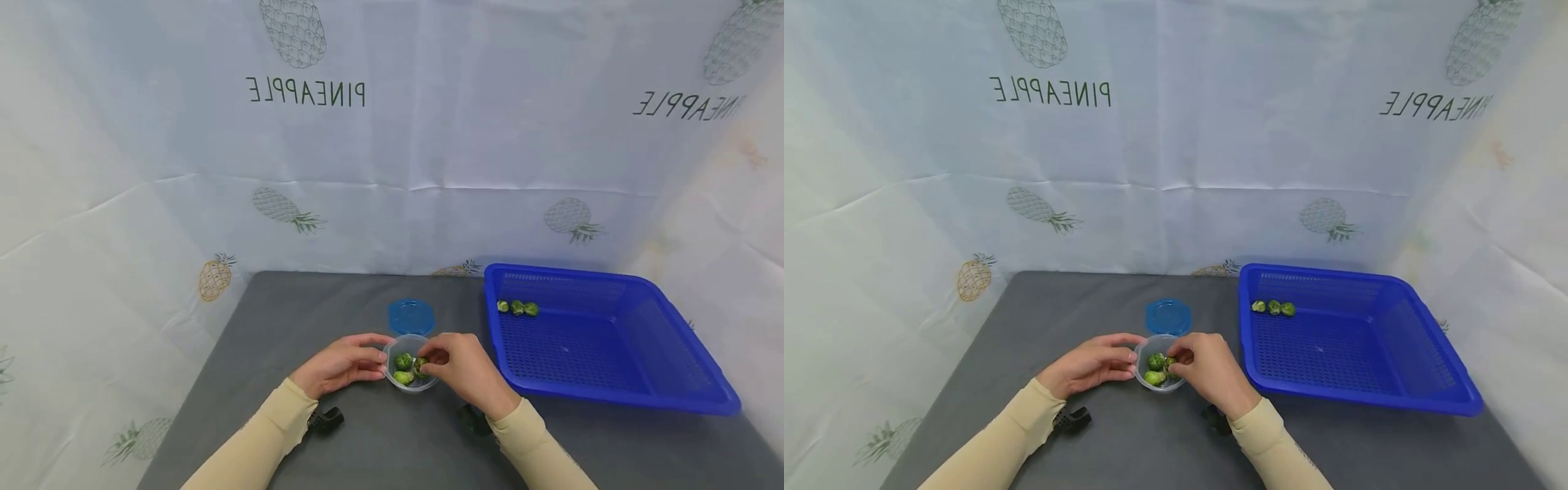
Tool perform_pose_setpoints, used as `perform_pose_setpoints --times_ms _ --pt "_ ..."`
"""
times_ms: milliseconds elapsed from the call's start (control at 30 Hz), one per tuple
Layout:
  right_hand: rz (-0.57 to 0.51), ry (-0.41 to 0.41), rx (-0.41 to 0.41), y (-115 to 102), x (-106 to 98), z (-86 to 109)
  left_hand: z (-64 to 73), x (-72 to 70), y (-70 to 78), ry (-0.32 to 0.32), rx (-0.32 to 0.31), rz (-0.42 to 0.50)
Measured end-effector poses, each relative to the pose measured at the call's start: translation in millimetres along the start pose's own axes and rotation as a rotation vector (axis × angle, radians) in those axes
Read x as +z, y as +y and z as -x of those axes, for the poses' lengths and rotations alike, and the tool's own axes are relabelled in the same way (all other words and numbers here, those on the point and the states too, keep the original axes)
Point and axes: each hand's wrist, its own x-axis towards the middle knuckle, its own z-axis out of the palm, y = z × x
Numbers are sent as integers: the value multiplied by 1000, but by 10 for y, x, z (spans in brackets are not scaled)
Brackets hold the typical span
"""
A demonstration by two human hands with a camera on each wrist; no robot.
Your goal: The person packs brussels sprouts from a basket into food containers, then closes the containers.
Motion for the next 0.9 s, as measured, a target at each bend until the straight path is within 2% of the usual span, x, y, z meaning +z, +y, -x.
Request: perform_pose_setpoints --times_ms 267,500,667,800,900 --pt "41 -25 -24 18 17 15 -32 24 4 0 -11 13" --pt "70 -39 -60 11 65 13 -21 1 -21 23 -10 -13" --pt "95 -39 -78 -2 91 16 -23 -3 -11 11 -11 -5" --pt "103 -33 -81 -22 58 33 -21 10 -3 12 -15 6" --pt "118 -3 -70 -39 -40 69 -28 27 1 4 -20 10"
